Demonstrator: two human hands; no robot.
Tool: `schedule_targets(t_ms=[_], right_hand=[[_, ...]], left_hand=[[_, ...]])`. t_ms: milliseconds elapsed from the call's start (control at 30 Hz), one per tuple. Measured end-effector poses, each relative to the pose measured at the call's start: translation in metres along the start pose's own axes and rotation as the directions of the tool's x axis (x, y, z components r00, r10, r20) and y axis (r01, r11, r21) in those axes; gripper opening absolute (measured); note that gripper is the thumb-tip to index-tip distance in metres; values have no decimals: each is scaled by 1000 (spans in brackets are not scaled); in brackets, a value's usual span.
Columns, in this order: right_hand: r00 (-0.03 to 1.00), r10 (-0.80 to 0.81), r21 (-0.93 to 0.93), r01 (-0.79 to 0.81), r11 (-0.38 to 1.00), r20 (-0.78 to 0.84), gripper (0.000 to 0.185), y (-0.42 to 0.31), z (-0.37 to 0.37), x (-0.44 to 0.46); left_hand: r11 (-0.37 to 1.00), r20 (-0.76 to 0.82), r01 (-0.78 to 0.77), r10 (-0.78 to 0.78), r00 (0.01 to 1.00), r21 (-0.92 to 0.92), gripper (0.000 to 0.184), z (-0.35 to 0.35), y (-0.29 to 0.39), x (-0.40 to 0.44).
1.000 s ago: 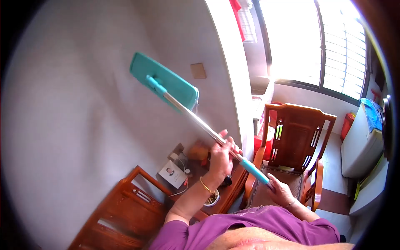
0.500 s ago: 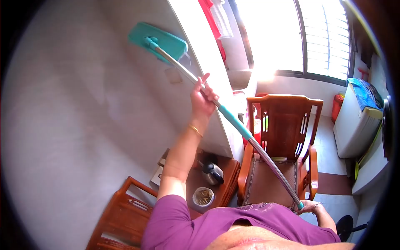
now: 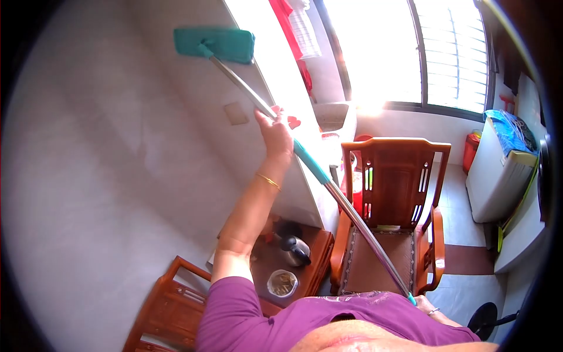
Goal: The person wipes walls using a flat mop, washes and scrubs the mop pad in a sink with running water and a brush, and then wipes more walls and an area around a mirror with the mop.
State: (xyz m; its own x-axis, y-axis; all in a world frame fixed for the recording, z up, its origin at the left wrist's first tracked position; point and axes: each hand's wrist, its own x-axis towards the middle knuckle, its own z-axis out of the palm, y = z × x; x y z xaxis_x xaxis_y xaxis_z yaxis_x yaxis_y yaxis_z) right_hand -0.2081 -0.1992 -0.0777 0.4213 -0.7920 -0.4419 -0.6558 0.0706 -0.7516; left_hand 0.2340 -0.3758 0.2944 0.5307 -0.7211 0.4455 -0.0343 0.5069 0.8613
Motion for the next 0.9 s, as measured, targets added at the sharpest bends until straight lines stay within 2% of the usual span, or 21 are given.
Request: schedule_targets(t_ms=[67,100,133,200,233,267,300,333,400,433,467,500,567,600,633,667,733,767,800,833,900], right_hand=[[985,-106,74,117,990,-138,23,-63,-1,3],[964,-204,81,220,972,-170,25,-81,3,12],[932,-298,82,320,944,-207,26,-97,4,24],[825,-518,18,535,845,-229,28,-134,3,38],[757,-598,-11,617,787,-265,27,-162,-2,39],[681,-670,-44,691,722,-296,25,-191,-10,40],[626,-712,39,759,650,-317,27,-217,-18,46],[567,-749,116,817,565,-343,31,-243,-28,52],[400,-767,338,907,252,-502,49,-308,-45,48],[356,-779,324,923,208,-516,55,-332,-58,51],[316,-787,315,935,164,-529,62,-355,-69,54],[325,-767,314,934,169,-554,61,-380,-79,54],[316,-764,291,941,175,-562,56,-431,-107,54],[309,-780,273,944,184,-543,54,-455,-121,53],[308,-772,181,951,250,-555,49,-480,-132,43],[302,-763,84,946,312,-571,45,-506,-140,37],[117,-818,230,973,-19,-563,48,-551,-155,52],[-36,-841,14,999,-52,-540,48,-570,-163,62],[-176,-859,-197,976,-91,-481,49,-584,-168,70],[-160,-864,-183,980,-81,-478,49,-593,-170,78],[-158,-884,-36,987,-159,-439,52,-599,-169,93]], left_hand=[[973,-17,-229,228,973,-18,63,9,4,-8],[984,66,-176,176,982,-8,72,7,8,-6],[981,78,-196,196,977,-17,72,12,15,-3],[934,81,-356,354,932,7,79,18,29,-2],[932,87,-361,360,929,4,79,23,36,-7],[862,152,-495,477,865,112,81,30,41,-17],[760,228,-616,575,786,208,84,36,42,-25],[759,305,-637,581,755,131,88,41,37,-30],[792,412,-601,514,753,110,87,54,53,-60],[591,379,-773,677,630,230,85,59,55,-46],[347,374,-870,800,470,351,84,66,60,-24],[496,363,-803,719,593,330,82,70,86,-11],[352,383,-886,806,451,303,87,81,119,61],[327,365,-898,830,422,296,83,83,142,81],[356,395,-895,807,439,269,57,90,179,94],[359,291,-902,860,420,241,42,97,191,127],[571,357,-613,504,787,545,37,90,241,190],[696,262,-538,471,842,476,33,88,252,202],[722,217,-511,466,858,467,33,80,255,211],[697,182,-513,495,850,501,33,71,258,226],[614,101,-538,601,793,577,32,55,254,252]])
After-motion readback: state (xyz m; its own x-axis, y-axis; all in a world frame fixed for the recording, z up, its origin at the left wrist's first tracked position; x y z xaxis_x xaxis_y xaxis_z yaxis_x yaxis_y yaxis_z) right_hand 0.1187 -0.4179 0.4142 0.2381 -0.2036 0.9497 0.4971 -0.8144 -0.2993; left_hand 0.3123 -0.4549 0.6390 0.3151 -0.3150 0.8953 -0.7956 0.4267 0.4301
